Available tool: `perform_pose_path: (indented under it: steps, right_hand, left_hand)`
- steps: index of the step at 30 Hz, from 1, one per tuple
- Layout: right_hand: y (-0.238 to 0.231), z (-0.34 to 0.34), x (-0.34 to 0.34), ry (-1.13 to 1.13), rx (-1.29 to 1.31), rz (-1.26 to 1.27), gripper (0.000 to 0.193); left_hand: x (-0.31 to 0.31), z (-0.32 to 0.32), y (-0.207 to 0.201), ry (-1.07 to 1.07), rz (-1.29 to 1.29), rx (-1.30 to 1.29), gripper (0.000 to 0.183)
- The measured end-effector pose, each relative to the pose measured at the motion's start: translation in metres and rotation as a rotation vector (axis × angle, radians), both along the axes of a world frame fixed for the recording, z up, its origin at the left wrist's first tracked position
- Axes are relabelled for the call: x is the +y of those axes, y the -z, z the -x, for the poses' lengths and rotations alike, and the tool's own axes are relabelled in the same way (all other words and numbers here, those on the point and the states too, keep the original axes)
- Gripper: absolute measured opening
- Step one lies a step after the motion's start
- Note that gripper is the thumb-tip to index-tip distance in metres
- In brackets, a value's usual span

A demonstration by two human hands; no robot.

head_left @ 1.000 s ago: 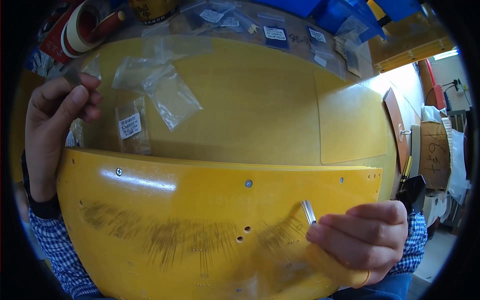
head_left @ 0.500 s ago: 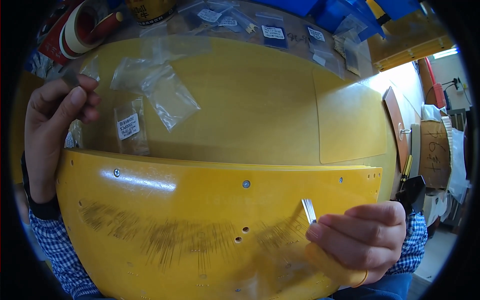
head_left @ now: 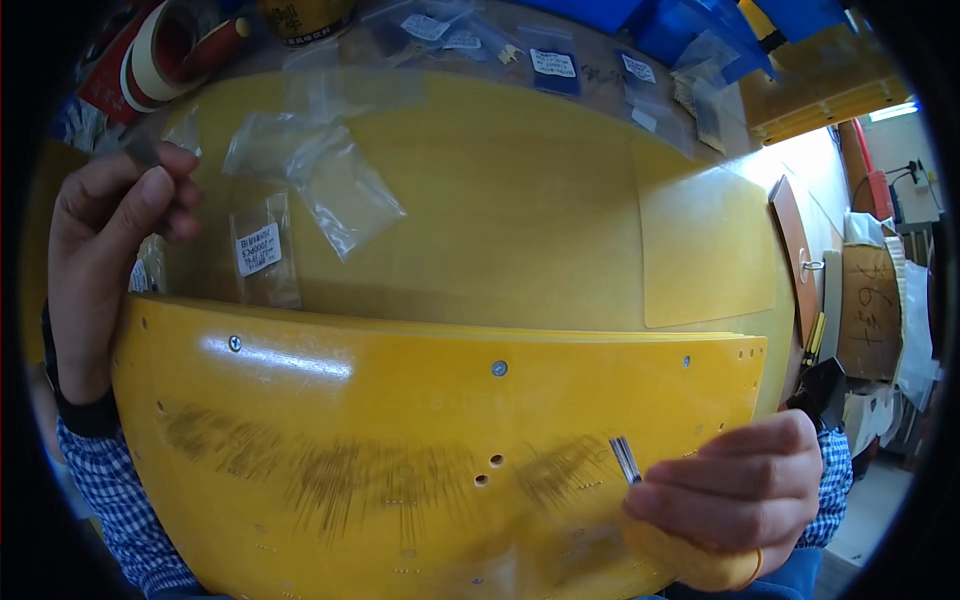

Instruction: The person picks up a metal strip and uses it to scrape the surface of a yellow board. After scraping, the person sets the metal strip aside and picks up a smaller yellow panel.

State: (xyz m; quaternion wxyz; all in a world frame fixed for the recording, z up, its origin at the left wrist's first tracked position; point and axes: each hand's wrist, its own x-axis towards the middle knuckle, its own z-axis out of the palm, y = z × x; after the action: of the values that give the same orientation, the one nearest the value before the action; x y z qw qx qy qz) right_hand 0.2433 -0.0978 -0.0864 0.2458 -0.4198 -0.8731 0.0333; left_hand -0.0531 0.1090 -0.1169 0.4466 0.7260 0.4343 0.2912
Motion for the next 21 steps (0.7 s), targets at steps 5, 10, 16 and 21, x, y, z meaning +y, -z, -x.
perform_pose_path:
  steps: [5,10,16,21]
  right_hand:
    - [0.0,0.0,0.002,-0.065,-0.206,-0.116,0.009]
    - [0.002,0.001,0.006,-0.001,-0.231,-0.105,0.008]
    - [-0.005,0.002,0.007,0.002,-0.216,-0.053,0.007]
    - [-0.008,-0.003,0.007,-0.073,0.027,0.072,0.007]
  left_hand:
    - [0.009,-0.007,0.009,0.052,0.014,-0.022,0.017]
    - [0.004,-0.006,0.009,0.009,0.009,-0.023,0.017]
    - [0.006,-0.006,0.01,0.034,0.013,-0.042,0.017]
    - [0.003,-0.008,0.004,0.018,-0.007,-0.038,0.017]
